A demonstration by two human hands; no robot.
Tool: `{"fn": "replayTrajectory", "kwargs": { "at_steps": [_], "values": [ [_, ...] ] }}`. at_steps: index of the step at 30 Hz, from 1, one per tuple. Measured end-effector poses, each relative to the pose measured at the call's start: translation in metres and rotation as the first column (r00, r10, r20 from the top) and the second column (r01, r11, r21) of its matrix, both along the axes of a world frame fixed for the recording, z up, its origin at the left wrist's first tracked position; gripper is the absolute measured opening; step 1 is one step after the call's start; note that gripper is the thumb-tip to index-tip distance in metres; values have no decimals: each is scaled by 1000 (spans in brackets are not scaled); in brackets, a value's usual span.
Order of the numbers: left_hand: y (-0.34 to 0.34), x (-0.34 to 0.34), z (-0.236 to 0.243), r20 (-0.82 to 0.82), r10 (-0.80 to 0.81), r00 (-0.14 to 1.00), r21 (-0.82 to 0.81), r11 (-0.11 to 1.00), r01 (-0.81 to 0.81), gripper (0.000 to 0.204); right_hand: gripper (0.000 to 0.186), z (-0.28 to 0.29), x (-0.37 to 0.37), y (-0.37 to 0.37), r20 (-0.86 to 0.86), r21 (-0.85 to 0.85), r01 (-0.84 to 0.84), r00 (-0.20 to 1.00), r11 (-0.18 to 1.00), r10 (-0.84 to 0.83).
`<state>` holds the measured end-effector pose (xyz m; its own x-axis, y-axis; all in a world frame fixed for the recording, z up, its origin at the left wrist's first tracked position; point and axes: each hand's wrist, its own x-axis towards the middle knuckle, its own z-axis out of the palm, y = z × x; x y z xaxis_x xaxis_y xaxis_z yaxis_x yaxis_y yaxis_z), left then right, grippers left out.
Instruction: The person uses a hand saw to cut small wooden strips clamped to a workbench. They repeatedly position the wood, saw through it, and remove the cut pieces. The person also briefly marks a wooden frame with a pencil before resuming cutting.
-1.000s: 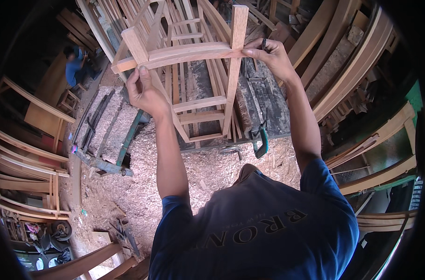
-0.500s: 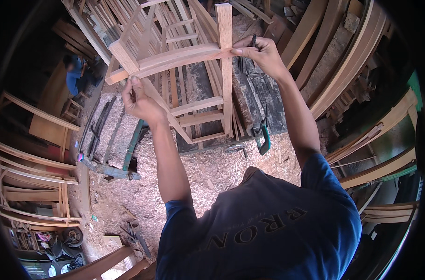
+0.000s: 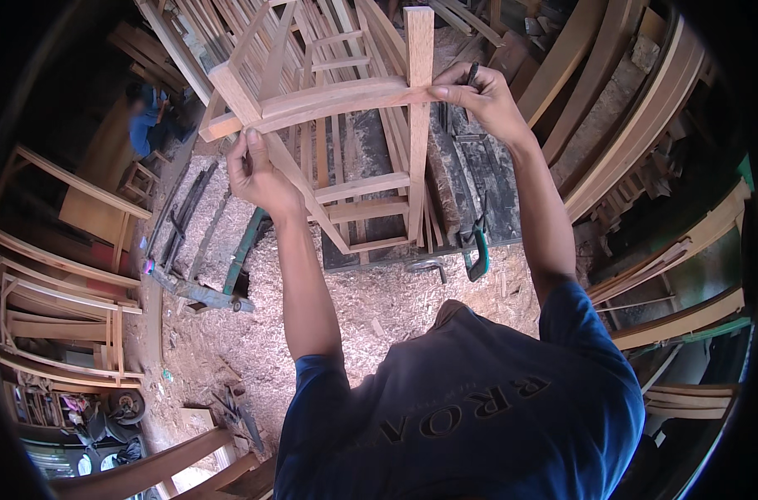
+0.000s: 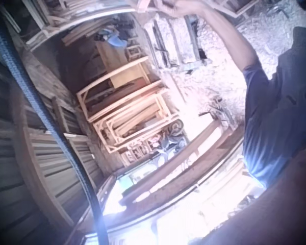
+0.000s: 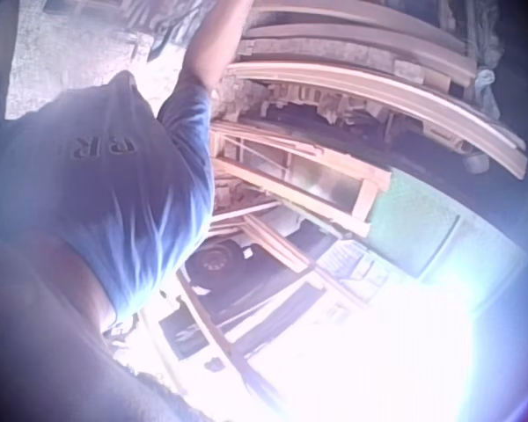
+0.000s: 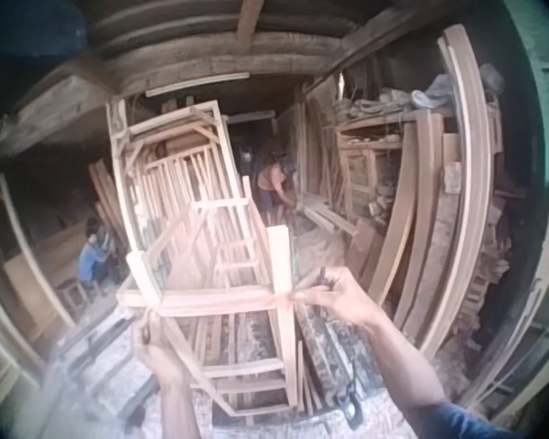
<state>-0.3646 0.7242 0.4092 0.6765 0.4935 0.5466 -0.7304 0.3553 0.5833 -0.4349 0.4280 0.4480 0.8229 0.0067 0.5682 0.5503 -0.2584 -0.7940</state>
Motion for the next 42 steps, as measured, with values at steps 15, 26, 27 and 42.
{"fn": "replayTrajectory", "kwargs": {
  "at_steps": [15,26,27,42],
  "values": [
    [2,6,-3,-39,93,995,62,994,-91,10,16,-6,4,2,14,36,33,999,999,-34],
    [-11,4,-3,20,156,988,3,988,-156,11,16,-3,2,-3,91,-95,77,993,992,-69],
    [-10,3,-4,3,170,985,17,985,-170,12,16,-4,4,-4,90,-92,83,993,992,-75],
    [3,7,-6,-40,124,991,84,989,-121,18,15,-8,6,0,123,27,10,992,1000,-13]
  ]
}}
